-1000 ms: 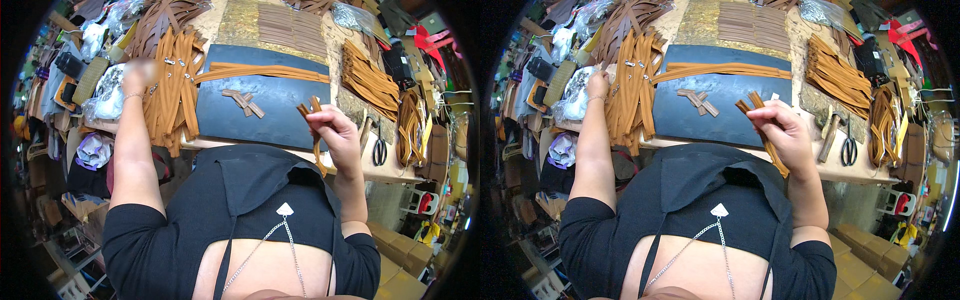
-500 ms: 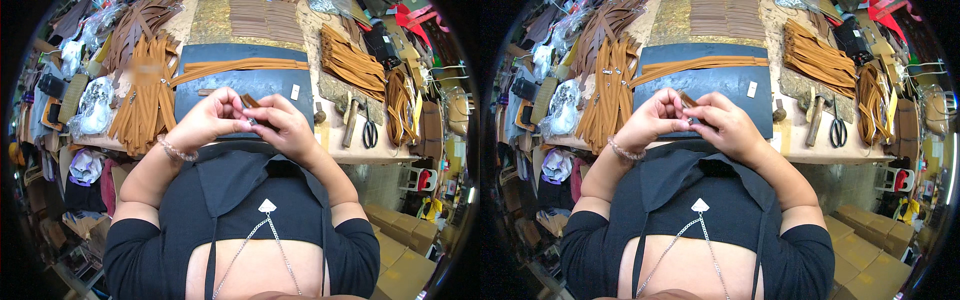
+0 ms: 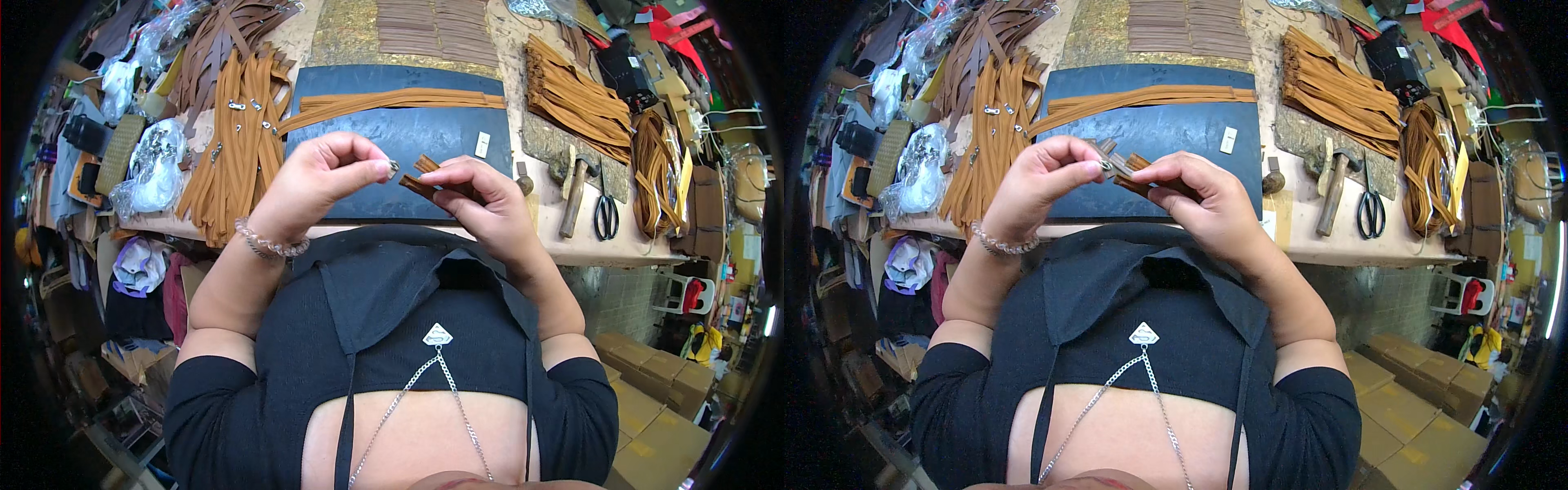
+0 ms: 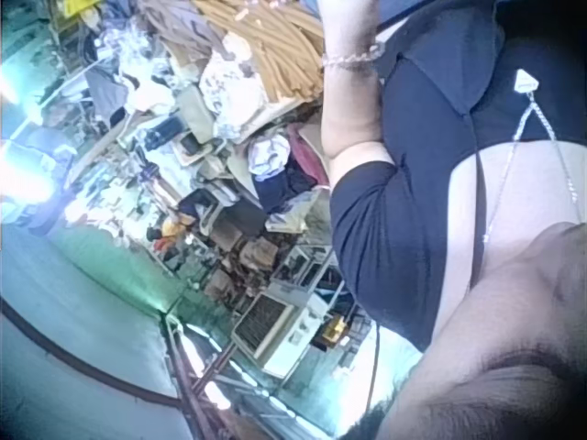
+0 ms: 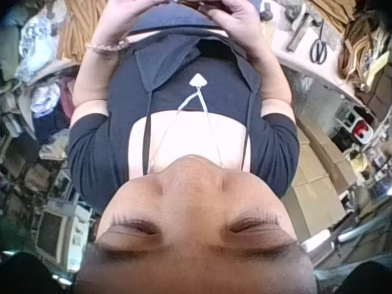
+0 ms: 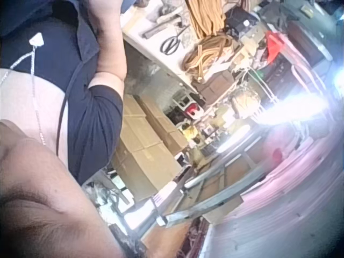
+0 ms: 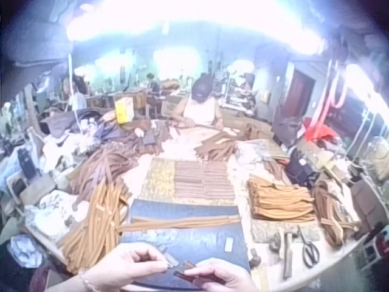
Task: The person assembles leather straps by attaching metal hardware to leather strips, applying an adhesive from a small block, and trimming excess leather with scissors.
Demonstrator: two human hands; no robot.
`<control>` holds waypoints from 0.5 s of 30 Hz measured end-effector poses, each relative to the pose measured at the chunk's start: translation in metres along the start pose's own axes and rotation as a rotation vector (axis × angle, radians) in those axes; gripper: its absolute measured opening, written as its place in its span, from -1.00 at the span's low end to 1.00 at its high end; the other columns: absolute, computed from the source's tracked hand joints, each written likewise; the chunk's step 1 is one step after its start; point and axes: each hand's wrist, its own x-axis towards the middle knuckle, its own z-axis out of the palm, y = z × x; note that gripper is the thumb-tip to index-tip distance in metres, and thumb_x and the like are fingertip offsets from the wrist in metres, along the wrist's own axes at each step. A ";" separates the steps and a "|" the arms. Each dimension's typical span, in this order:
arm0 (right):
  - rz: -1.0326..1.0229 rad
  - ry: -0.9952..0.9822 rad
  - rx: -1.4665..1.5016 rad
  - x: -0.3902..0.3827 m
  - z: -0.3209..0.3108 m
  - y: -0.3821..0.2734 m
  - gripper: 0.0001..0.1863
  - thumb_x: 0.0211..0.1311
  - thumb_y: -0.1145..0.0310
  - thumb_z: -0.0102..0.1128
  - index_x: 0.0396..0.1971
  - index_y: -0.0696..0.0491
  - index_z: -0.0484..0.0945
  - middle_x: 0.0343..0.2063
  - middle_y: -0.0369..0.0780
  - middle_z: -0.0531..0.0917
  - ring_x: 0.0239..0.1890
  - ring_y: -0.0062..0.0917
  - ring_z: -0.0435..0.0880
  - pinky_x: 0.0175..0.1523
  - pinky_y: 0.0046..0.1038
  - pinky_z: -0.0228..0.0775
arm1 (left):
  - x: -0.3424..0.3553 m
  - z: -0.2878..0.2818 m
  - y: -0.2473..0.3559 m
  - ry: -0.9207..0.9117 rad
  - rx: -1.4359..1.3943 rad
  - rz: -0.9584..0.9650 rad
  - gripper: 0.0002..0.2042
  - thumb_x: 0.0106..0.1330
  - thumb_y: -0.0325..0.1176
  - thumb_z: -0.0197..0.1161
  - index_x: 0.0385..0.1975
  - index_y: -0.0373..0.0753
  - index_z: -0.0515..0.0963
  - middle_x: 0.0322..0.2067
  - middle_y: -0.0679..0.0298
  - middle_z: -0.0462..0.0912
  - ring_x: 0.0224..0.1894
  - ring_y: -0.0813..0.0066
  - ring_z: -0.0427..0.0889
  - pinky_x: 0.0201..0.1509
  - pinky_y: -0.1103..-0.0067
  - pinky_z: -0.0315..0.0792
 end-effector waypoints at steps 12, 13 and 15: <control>-0.198 0.007 -0.169 -0.005 0.000 -0.019 -0.78 0.12 0.65 0.29 -0.22 0.12 0.68 -0.35 -0.20 0.69 -0.28 -0.50 0.67 -0.14 -0.53 0.48 | -0.016 0.015 0.018 -0.050 0.122 -0.024 -0.88 0.26 -0.48 0.37 -0.26 -0.32 0.61 -0.31 0.37 0.64 -0.24 0.70 0.58 -0.09 0.70 0.46; -0.193 0.007 -0.168 -0.007 0.001 -0.021 -0.78 0.12 0.65 0.29 -0.22 0.12 0.68 -0.35 -0.20 0.69 -0.28 -0.50 0.67 -0.14 -0.53 0.48 | -0.017 0.016 0.018 -0.053 0.131 -0.020 -0.88 0.26 -0.49 0.36 -0.25 -0.33 0.61 -0.32 0.37 0.64 -0.24 0.69 0.58 -0.09 0.71 0.46; -0.164 -0.003 -0.179 -0.008 0.001 -0.024 -0.77 0.12 0.66 0.28 -0.21 0.11 0.68 -0.34 -0.20 0.69 -0.27 -0.47 0.67 -0.13 -0.51 0.48 | -0.018 0.016 0.018 -0.046 0.128 -0.023 -0.88 0.26 -0.49 0.36 -0.25 -0.33 0.61 -0.31 0.37 0.65 -0.24 0.69 0.58 -0.09 0.71 0.46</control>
